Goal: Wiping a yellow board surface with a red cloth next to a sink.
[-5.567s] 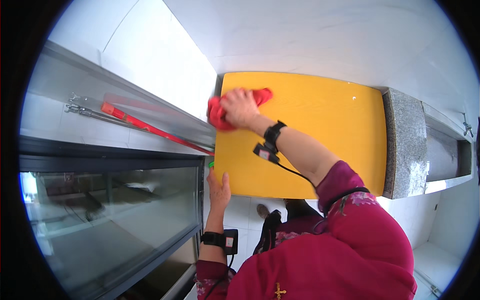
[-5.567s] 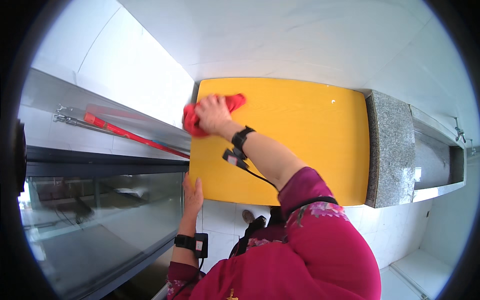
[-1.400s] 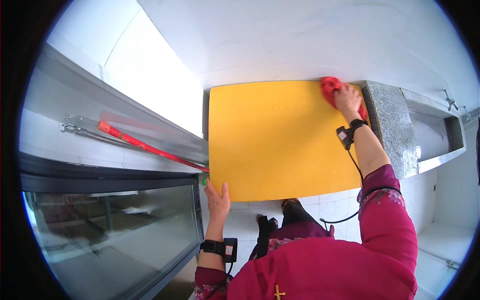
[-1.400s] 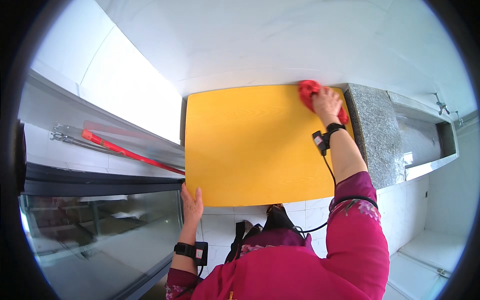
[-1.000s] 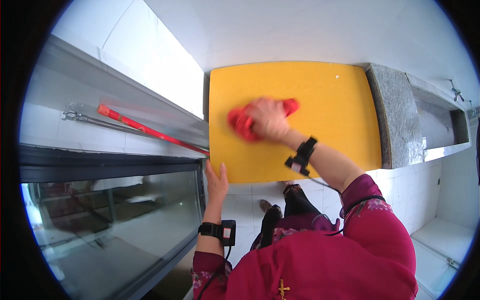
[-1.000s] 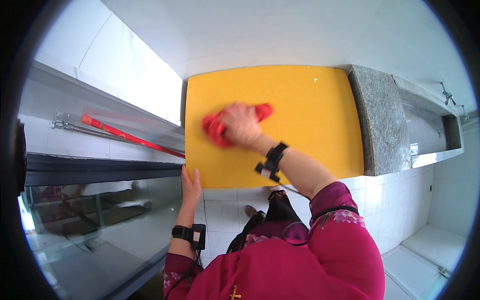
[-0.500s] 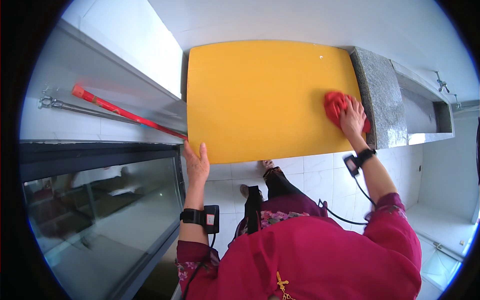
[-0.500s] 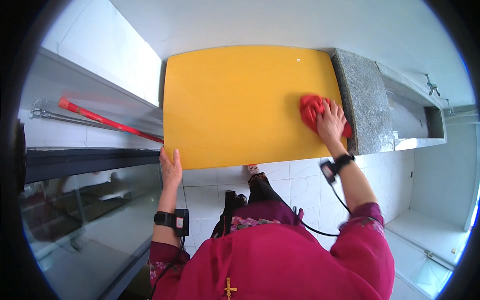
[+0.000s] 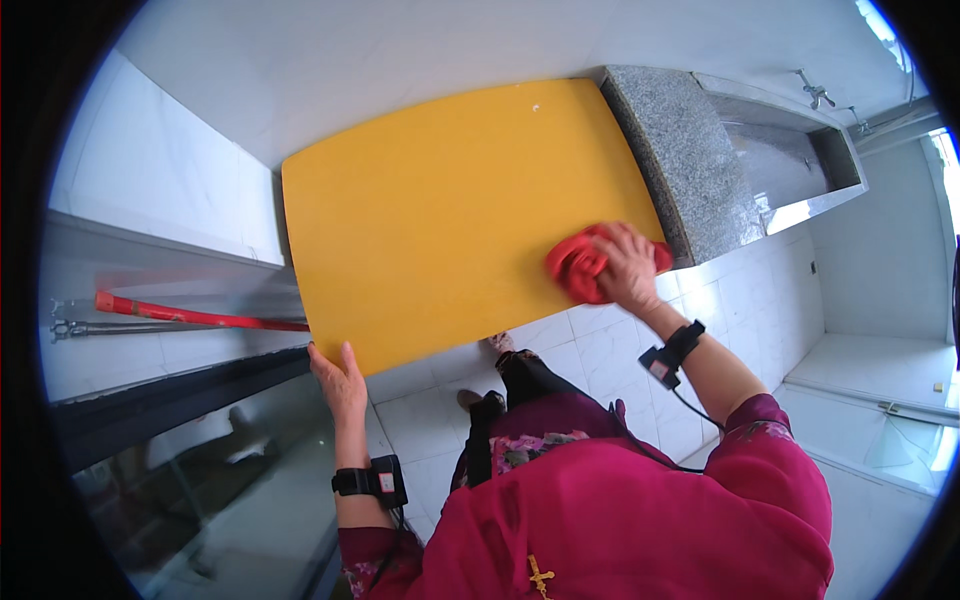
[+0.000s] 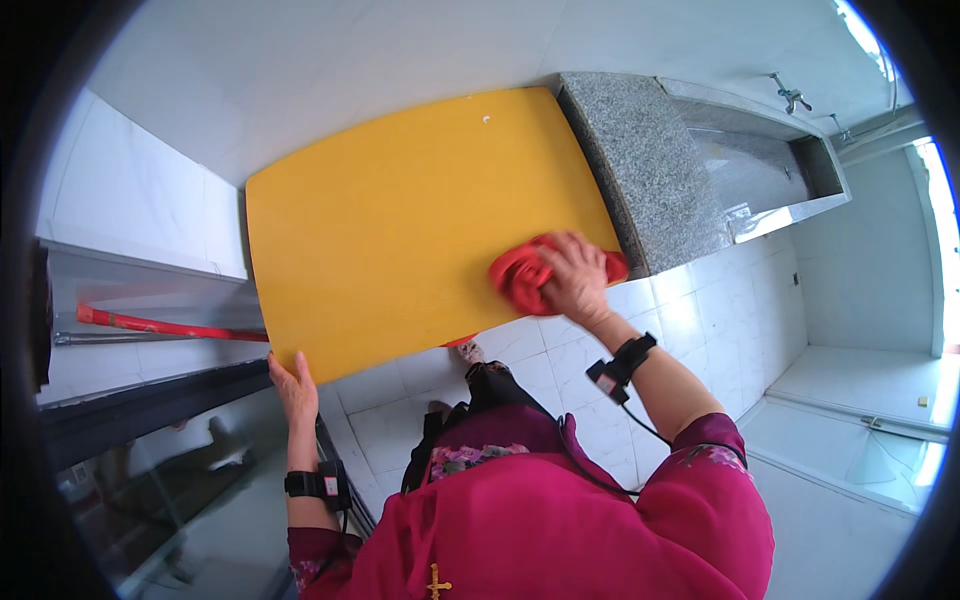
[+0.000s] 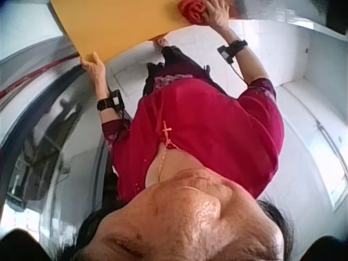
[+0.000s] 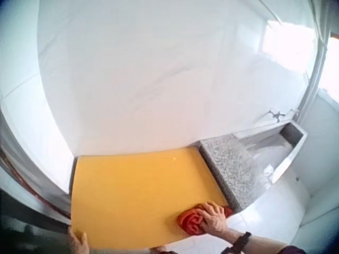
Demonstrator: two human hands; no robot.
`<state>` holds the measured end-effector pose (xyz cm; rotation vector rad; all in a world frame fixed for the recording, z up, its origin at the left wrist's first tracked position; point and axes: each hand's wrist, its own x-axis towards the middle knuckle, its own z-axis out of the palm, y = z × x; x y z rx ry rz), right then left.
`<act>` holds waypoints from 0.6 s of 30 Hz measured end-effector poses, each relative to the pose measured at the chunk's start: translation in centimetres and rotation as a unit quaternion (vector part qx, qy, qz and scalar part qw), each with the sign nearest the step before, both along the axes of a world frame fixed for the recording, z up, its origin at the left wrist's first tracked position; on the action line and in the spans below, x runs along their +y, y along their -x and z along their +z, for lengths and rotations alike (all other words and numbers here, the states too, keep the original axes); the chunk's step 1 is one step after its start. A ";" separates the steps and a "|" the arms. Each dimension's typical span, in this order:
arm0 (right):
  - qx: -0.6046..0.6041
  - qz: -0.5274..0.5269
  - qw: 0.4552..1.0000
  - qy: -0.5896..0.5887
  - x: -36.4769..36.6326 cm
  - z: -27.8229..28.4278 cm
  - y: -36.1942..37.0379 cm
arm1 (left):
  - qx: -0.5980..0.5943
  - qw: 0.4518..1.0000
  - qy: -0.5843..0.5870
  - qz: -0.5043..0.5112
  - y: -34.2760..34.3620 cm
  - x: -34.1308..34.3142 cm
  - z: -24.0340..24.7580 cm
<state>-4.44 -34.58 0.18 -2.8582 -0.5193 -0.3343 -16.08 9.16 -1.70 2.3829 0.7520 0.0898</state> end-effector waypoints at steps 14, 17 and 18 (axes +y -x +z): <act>-0.054 -0.219 0.974 0.017 9.2 -1.4 -24.4 | 0.040 0.999 -0.007 0.001 -0.1 -0.7 0.4; -0.033 0.027 0.999 -0.027 16.3 -0.9 -21.3 | 0.027 0.999 -0.002 0.023 0.4 -0.5 0.3; -0.091 0.138 0.985 -0.043 17.5 -1.5 -19.3 | 0.028 0.999 -0.001 0.022 0.6 -0.2 0.1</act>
